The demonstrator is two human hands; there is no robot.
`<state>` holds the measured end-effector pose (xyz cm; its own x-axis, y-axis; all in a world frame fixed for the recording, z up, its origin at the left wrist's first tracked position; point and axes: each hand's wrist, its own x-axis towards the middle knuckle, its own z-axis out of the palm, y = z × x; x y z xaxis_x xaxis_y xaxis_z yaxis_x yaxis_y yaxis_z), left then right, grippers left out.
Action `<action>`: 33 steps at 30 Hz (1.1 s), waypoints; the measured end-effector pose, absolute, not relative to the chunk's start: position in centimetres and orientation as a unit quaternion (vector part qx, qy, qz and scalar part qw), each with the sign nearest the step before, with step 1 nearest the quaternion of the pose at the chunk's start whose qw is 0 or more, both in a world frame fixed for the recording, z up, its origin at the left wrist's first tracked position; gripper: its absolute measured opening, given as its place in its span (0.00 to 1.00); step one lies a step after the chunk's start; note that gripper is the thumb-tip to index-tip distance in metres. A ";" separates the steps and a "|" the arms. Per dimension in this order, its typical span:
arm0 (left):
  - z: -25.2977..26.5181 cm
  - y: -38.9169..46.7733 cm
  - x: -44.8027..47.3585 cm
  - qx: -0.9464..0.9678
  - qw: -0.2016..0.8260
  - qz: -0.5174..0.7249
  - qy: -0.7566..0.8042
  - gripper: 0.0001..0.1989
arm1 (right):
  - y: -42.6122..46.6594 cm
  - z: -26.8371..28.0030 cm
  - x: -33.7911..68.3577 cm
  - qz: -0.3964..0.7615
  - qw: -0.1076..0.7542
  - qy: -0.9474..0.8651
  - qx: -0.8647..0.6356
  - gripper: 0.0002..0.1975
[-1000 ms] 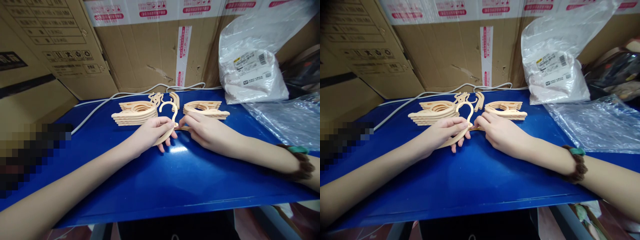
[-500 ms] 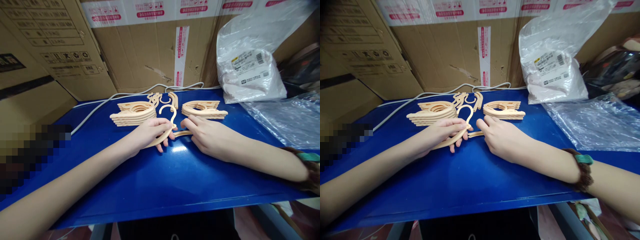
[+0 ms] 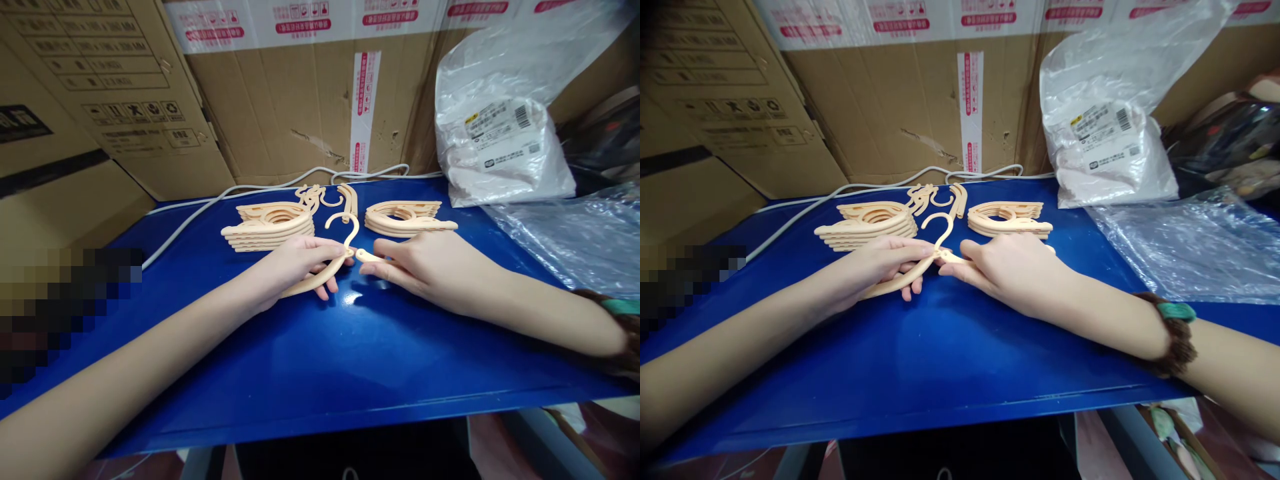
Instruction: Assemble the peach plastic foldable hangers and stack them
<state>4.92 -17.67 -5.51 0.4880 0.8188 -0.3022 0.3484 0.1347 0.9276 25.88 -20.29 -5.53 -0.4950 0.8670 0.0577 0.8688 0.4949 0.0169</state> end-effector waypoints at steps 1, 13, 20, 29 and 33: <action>-5.5 -17.7 4.9 0.624 0.595 0.199 0.466 0.13 | -20.3 -5.5 25.9 -0.023 0.015 -0.865 -0.501 0.27; -5.1 -17.5 4.5 0.615 0.635 0.188 0.429 0.13 | -20.4 -5.9 25.8 -0.032 0.057 -0.895 -0.441 0.24; -5.8 -17.1 4.0 0.580 0.688 0.198 0.389 0.09 | -20.3 -5.8 26.1 -0.048 0.105 -0.911 -0.395 0.23; -5.2 -17.3 4.0 0.572 0.701 0.206 0.372 0.06 | -20.7 -6.0 26.2 -0.028 0.136 -0.916 -0.376 0.23; -4.9 -17.6 4.0 0.601 0.676 0.205 0.375 0.04 | -20.8 -5.7 26.2 -0.020 0.139 -0.909 -0.392 0.24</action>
